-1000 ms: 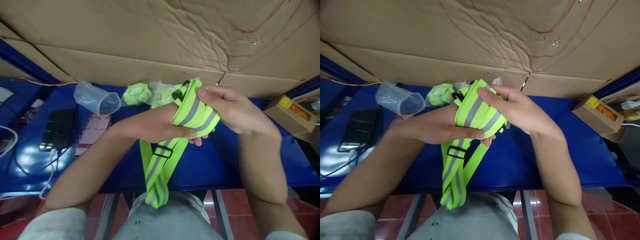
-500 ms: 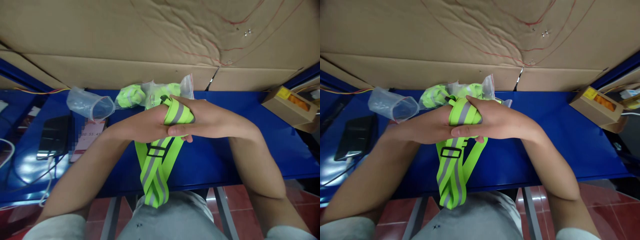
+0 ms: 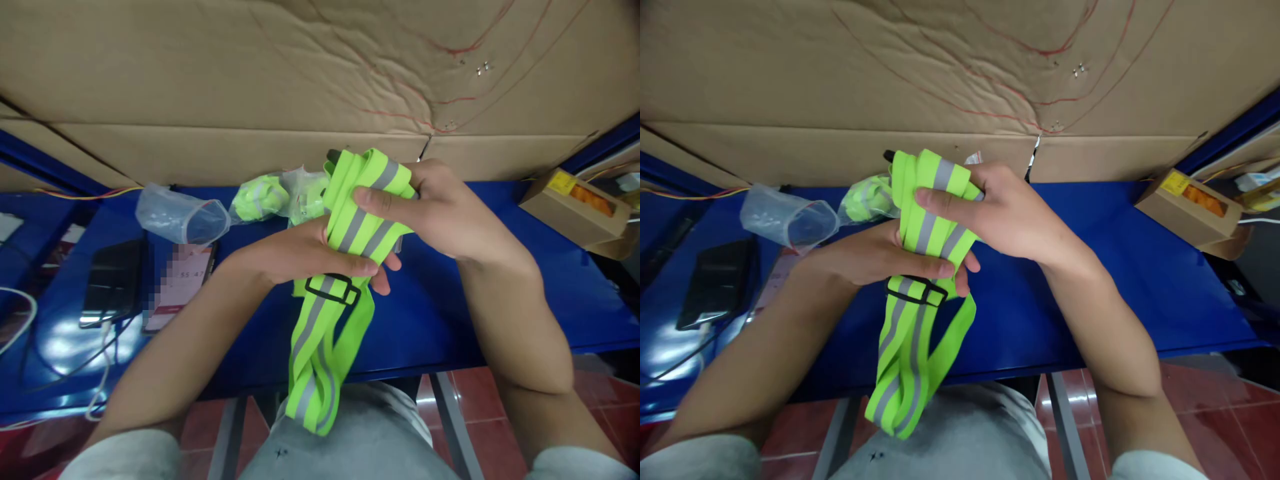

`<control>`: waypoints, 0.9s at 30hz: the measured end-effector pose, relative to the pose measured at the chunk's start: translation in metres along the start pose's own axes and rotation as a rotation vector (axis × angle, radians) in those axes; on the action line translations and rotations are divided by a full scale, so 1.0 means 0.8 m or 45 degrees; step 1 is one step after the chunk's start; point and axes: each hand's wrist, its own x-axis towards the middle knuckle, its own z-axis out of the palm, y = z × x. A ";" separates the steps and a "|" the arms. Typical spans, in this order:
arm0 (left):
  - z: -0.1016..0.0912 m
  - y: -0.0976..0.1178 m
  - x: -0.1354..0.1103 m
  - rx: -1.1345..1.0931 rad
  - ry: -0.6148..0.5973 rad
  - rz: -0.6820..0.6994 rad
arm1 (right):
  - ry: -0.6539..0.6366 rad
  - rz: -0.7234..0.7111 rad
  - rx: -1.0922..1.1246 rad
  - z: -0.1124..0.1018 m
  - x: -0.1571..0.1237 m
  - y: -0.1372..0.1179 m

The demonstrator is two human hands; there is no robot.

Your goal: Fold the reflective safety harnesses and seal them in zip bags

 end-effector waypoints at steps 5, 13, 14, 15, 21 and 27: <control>-0.003 0.005 -0.004 0.096 -0.052 -0.007 | 0.013 0.049 0.348 -0.006 0.004 0.006; 0.001 0.024 -0.021 0.171 -0.277 0.002 | -0.266 0.199 0.537 -0.010 0.008 0.002; 0.002 0.024 -0.022 0.185 -0.270 0.017 | -0.289 0.217 0.564 -0.010 0.009 0.002; 0.002 0.024 -0.023 0.202 -0.243 0.033 | -0.285 0.232 0.583 -0.011 0.009 0.002; -0.005 0.013 -0.018 0.192 -0.168 0.077 | -0.128 0.174 0.423 -0.005 0.013 0.010; -0.007 0.004 -0.011 0.164 -0.013 0.173 | 0.368 -0.196 0.133 0.014 0.016 0.022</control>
